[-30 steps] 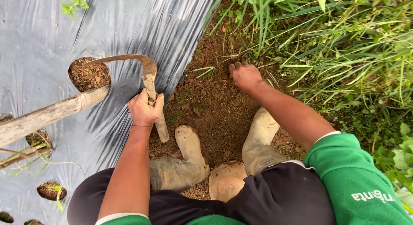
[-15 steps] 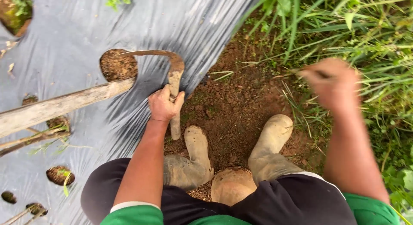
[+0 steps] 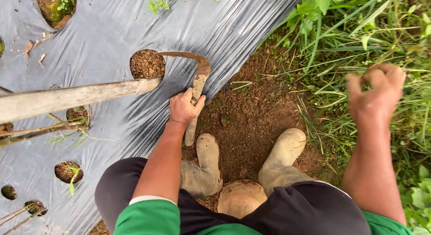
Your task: The person uses a sickle to cut weeds and pulls them by hand from the soil next to a row of plants covered with black plastic mulch. The person works along the edge of the mulch, clearing the area of unwanted vegetation.
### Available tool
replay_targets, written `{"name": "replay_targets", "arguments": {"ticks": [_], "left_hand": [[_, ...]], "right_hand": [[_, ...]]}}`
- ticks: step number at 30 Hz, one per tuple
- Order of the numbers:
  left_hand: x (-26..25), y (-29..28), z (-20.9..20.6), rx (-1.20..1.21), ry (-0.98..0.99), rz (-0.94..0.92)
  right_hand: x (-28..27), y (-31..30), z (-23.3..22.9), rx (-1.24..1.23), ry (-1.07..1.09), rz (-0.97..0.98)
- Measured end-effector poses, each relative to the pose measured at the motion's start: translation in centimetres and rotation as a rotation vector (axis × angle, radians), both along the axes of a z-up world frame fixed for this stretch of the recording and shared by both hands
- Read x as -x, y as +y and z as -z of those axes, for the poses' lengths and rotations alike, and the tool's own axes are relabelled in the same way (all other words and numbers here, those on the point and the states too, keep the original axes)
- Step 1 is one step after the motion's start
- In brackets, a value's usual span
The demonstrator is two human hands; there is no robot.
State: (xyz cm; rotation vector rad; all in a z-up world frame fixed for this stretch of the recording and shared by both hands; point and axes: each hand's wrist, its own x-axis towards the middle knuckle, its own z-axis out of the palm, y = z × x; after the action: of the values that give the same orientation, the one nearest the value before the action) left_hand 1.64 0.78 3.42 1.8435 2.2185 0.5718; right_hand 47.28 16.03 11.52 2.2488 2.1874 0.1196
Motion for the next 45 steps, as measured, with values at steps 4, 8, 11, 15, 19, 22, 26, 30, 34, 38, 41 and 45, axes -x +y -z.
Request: {"name": "replay_targets", "arguments": {"ticks": [4,8,11,15,19,22,26,30,34,38,41,45], "left_hand": [[-0.3,-0.3,-0.5,0.181,-0.014,-0.031],[-1.9,0.2,-3.2,0.608,-0.052,-0.056],[-3.6,-1.5,-3.4,0.515,0.055,-0.024],[-8.3,-2.0,-8.0,0.531,0.058,-0.014],[-12.8,-2.7,-14.9,0.299,-0.055,0.034],[-15.7,-2.4,-21.1,0.21,-0.22,-0.001],[-18.5,-1.8,-29.6,0.252,-0.491,0.034],[-20.1,-0.7,-32.1,0.19,-0.541,0.042],[-22.1,0.3,-35.2,0.123,-0.483,0.01],[-23.5,0.5,-38.2,0.076,-0.422,0.012],[-24.0,0.9,-39.6,0.081,-0.384,0.058],[-24.9,0.8,-40.7,0.011,-0.378,0.145]], "right_hand": [[1.4,-2.2,-7.2,0.299,0.427,-0.101],[-2.1,-5.0,-10.2,0.111,0.512,-0.29],[-1.9,-7.5,-16.7,0.024,0.565,-0.351],[-0.8,-10.4,-24.6,0.1,0.652,-0.49],[2.9,-12.9,-31.1,0.109,0.676,-0.505],[5.2,-13.6,-32.6,0.125,0.751,-0.467],[7.6,-15.2,-35.7,0.407,1.003,-0.188],[7.4,-16.4,-32.1,0.683,1.012,-0.213],[7.2,-16.7,-29.9,0.73,1.024,-0.274],[7.1,-16.9,-27.4,0.571,1.251,-0.291],[7.8,-16.8,-24.6,0.402,1.559,-0.35],[7.6,-17.7,-26.3,0.521,1.887,-0.296]]}}
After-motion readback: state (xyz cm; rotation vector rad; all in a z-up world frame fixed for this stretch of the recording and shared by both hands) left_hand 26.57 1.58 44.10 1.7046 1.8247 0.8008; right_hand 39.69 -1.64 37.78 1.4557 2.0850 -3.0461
